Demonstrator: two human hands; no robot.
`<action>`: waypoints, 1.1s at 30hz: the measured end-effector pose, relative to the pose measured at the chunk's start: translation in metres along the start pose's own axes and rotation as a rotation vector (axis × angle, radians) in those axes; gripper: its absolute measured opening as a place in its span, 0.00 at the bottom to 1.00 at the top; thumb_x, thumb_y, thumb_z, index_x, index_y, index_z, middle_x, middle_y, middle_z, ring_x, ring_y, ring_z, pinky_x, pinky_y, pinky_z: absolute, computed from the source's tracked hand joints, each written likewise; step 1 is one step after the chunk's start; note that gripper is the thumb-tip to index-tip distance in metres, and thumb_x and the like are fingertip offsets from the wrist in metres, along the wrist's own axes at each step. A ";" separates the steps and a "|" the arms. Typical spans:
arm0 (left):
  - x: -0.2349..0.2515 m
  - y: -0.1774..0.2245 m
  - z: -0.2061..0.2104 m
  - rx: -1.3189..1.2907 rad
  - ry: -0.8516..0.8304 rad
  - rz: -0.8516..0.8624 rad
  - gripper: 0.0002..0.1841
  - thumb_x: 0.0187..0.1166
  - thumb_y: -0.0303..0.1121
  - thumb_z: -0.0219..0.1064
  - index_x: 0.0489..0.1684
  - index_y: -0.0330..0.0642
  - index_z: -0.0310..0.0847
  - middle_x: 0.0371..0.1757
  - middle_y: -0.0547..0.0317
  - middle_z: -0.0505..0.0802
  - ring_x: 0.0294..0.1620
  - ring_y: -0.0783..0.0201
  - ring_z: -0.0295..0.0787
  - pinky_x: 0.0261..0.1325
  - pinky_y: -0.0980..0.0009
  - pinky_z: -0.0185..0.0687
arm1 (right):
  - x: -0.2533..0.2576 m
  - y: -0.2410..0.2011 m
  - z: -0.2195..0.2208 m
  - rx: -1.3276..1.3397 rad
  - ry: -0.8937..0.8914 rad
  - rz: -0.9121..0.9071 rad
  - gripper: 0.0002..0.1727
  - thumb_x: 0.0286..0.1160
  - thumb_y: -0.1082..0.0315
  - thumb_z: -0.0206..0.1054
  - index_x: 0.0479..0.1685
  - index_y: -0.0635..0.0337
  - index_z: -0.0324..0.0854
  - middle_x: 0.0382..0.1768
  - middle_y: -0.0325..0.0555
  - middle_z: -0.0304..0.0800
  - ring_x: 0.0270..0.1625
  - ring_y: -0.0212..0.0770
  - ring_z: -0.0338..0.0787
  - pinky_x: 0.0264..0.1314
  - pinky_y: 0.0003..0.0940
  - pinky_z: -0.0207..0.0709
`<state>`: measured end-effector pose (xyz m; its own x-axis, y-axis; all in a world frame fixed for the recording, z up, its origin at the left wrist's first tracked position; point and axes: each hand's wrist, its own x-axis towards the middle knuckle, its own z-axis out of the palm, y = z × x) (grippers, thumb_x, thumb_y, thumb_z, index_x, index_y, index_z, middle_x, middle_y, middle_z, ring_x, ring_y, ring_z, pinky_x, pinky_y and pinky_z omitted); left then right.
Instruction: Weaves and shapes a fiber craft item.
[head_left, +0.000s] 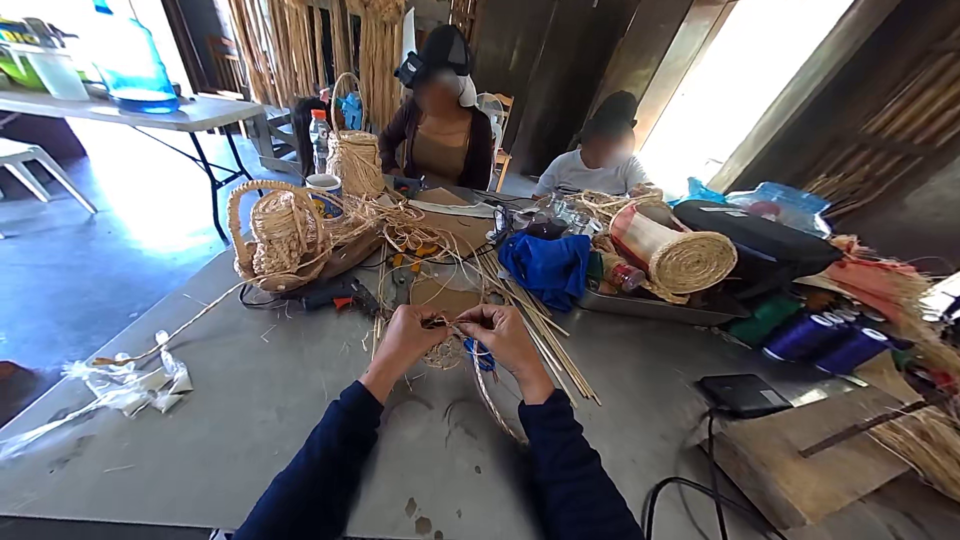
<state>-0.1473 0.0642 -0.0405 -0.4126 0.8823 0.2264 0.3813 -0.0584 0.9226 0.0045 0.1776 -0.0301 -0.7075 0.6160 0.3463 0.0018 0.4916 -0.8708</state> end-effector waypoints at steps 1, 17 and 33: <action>0.000 0.000 0.000 0.015 0.007 0.011 0.06 0.72 0.27 0.75 0.41 0.37 0.92 0.39 0.61 0.94 0.41 0.76 0.88 0.52 0.74 0.83 | 0.000 -0.001 0.001 -0.024 0.012 0.004 0.04 0.69 0.76 0.74 0.38 0.67 0.91 0.31 0.39 0.93 0.33 0.20 0.86 0.42 0.17 0.80; -0.002 0.002 0.004 0.193 0.031 0.040 0.10 0.77 0.35 0.74 0.38 0.35 0.91 0.35 0.55 0.92 0.38 0.68 0.87 0.49 0.64 0.82 | 0.001 0.000 0.010 -0.053 -0.053 0.135 0.09 0.81 0.74 0.63 0.50 0.69 0.86 0.35 0.42 0.88 0.34 0.25 0.81 0.40 0.23 0.75; -0.001 -0.001 0.005 0.182 0.010 0.053 0.11 0.73 0.36 0.76 0.35 0.36 0.91 0.32 0.58 0.91 0.34 0.71 0.84 0.45 0.67 0.79 | -0.001 -0.002 0.009 -0.092 -0.020 -0.042 0.07 0.69 0.71 0.73 0.40 0.66 0.89 0.36 0.41 0.90 0.28 0.21 0.78 0.34 0.19 0.72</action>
<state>-0.1435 0.0659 -0.0434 -0.3962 0.8754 0.2769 0.5458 -0.0179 0.8377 -0.0016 0.1704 -0.0315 -0.7221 0.5817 0.3746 0.0358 0.5721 -0.8194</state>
